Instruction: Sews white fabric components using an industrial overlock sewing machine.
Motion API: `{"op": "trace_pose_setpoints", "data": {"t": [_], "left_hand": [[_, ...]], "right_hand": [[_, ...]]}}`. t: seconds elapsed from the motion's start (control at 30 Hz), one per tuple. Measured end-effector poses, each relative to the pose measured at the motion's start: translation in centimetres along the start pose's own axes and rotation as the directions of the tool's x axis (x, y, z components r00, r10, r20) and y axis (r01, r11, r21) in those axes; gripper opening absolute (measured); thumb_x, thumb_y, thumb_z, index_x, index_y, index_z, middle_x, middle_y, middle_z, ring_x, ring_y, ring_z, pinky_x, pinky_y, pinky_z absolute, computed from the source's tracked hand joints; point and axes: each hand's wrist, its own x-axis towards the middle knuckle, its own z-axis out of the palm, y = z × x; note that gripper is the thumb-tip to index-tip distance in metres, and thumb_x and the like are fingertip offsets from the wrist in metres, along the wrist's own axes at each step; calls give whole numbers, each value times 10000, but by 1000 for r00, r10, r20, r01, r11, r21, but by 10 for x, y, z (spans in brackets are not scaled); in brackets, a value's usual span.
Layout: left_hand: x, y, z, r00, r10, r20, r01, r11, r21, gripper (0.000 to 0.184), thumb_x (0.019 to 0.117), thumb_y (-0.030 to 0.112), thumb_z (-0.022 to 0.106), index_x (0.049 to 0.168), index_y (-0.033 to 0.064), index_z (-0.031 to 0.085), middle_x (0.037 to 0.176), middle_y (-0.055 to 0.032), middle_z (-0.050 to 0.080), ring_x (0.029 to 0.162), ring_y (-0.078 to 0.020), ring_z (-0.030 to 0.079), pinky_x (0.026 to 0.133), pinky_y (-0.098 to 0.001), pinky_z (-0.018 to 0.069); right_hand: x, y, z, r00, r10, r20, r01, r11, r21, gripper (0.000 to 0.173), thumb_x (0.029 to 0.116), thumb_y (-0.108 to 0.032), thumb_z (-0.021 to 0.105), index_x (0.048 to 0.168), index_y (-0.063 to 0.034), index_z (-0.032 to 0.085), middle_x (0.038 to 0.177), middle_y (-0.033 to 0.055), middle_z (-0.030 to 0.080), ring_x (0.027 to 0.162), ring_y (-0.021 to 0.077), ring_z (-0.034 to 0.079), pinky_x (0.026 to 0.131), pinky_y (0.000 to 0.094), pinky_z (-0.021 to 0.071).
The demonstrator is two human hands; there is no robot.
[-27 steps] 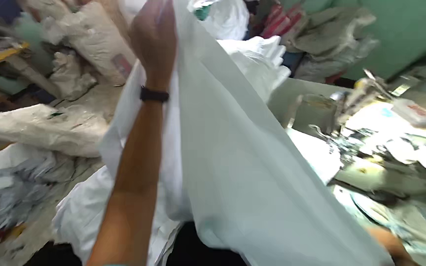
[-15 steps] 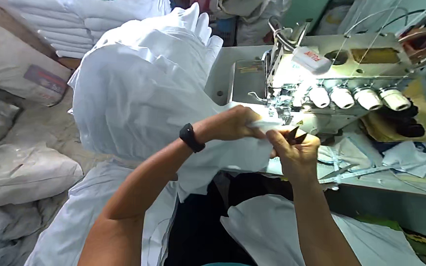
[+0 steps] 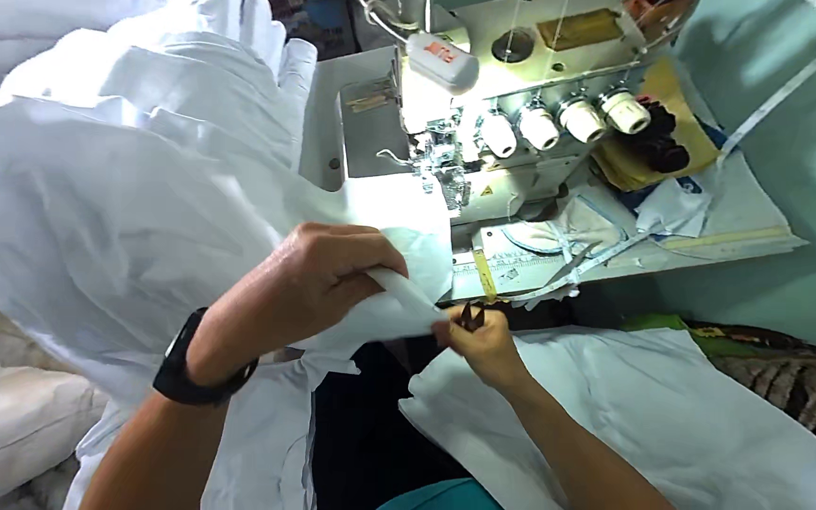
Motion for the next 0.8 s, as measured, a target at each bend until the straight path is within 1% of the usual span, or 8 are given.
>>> {"op": "trace_pose_setpoints", "data": {"t": [0.13,0.2,0.27,0.4,0.47,0.6,0.7,0.8], "left_hand": [[14,-14,22,993,-13,-120,30,990,136,129,949,33,597,951,6,724,836,-34,693,764,28,601,734,-99,473],[21,-30,25,988,-18,-151,42,987,154,139,974,40,588,975,-14,715,861,-61,703,792,12,617,775,-115,481],[25,-45,27,983,-38,-180,63,989,135,141,987,68,599,982,-20,708,862,-59,697,772,30,599,752,-108,471],[36,-68,32,972,-53,-229,78,992,104,163,997,95,608,957,-37,695,845,-61,678,749,41,568,725,-103,449],[44,-80,36,967,-64,-247,87,993,83,170,1001,97,606,960,-46,688,861,-64,681,770,43,580,748,-104,463],[49,-101,39,965,-106,-242,107,994,-9,196,996,118,611,929,-31,719,887,-52,679,833,24,596,798,-137,468],[46,-98,42,972,-122,-200,120,993,-21,134,933,98,680,903,1,768,873,-41,701,850,-7,627,817,-153,484],[45,-89,49,946,-224,-235,235,972,23,101,913,118,712,907,29,760,808,-26,664,734,-22,596,691,-168,473]], "right_hand": [[26,23,-8,958,-182,-220,118,954,-275,127,927,-46,642,822,9,688,737,-60,620,641,-94,516,617,87,433],[34,30,-10,933,-268,-239,155,901,-406,174,886,-82,722,751,20,683,863,43,595,727,-14,528,661,116,446],[37,31,-12,944,-228,-240,115,905,-409,169,874,-80,745,750,29,710,984,108,665,817,44,590,728,183,491],[37,29,-10,959,-19,-282,-42,976,-211,113,876,-35,726,764,-24,724,727,-46,659,586,-84,502,562,108,420],[37,29,-9,952,17,-307,-69,985,-160,127,858,-33,731,733,-46,712,695,-63,647,557,-80,492,534,117,414],[27,26,-6,961,51,-270,-76,994,-82,237,787,-21,718,619,-121,583,624,-102,588,529,-59,504,497,140,423],[14,21,-4,968,123,-218,-138,989,-55,203,762,8,719,699,-103,561,618,-87,575,528,-35,526,513,146,449],[12,20,-4,957,175,-230,-184,983,-17,206,754,29,726,770,-95,563,634,-71,590,526,-17,553,510,146,472]]}}
